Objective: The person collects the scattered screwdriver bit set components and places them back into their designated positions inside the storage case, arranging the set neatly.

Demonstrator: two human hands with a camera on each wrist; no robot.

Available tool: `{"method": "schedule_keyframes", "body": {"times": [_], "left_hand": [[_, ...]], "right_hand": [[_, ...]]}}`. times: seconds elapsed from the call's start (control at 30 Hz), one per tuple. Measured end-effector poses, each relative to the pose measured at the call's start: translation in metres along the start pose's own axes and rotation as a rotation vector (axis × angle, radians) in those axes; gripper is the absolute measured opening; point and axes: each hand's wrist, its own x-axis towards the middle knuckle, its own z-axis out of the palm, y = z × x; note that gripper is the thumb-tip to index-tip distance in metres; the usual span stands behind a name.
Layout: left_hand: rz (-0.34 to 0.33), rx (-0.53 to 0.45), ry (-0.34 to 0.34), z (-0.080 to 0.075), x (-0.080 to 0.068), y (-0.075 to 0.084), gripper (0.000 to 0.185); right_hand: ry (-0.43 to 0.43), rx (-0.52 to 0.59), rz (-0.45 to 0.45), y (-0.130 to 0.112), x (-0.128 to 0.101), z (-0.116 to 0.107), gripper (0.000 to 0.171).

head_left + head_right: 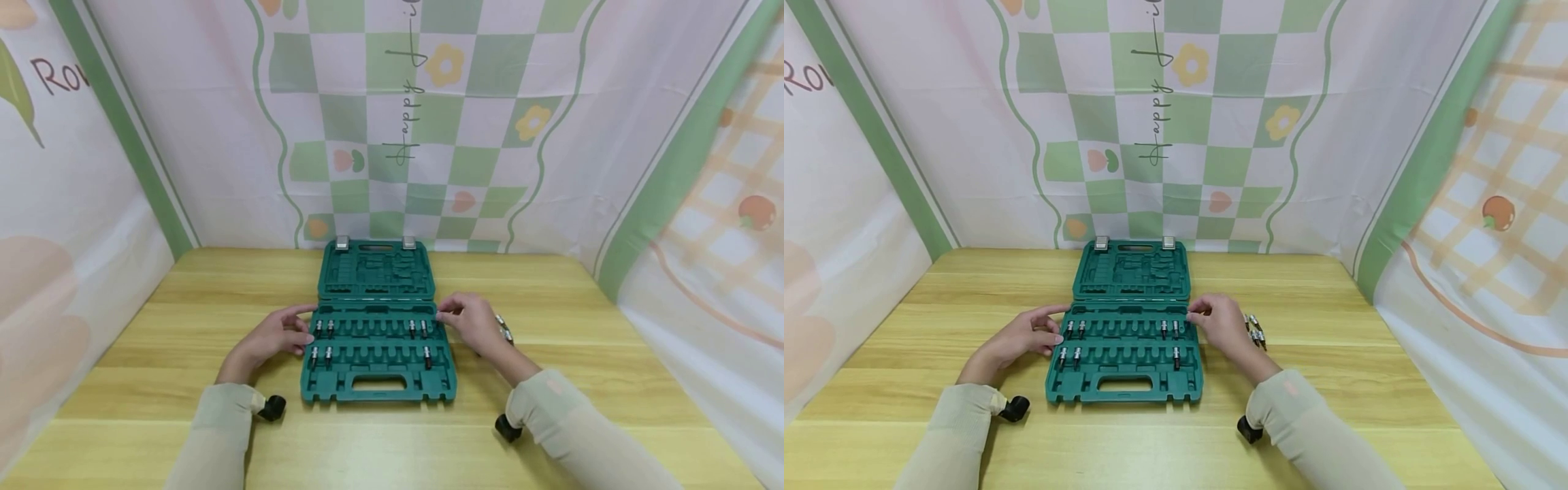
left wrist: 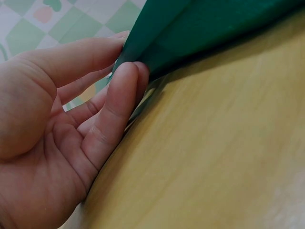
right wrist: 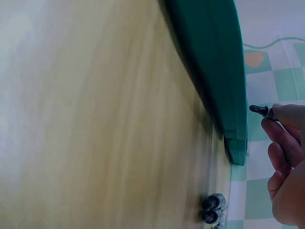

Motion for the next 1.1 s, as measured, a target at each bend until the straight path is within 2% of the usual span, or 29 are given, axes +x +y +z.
{"method": "schedule_keyframes", "body": {"times": [0.2,0.47,1.1], "left_hand": [[-0.008,0.001,0.003,0.0,0.0,0.001,0.064],[-0.005,0.006,0.0,0.001,-0.002,0.002,0.064],[-0.009,0.011,0.0,-0.001,0.001,-0.002,0.064]], "right_hand": [[-0.006,0.043,0.009,-0.004,-0.003,0.004,0.005],[-0.047,0.134,0.067,-0.009,-0.006,0.009,0.006],[-0.13,0.152,0.079,-0.02,-0.013,0.021,0.004]]}}
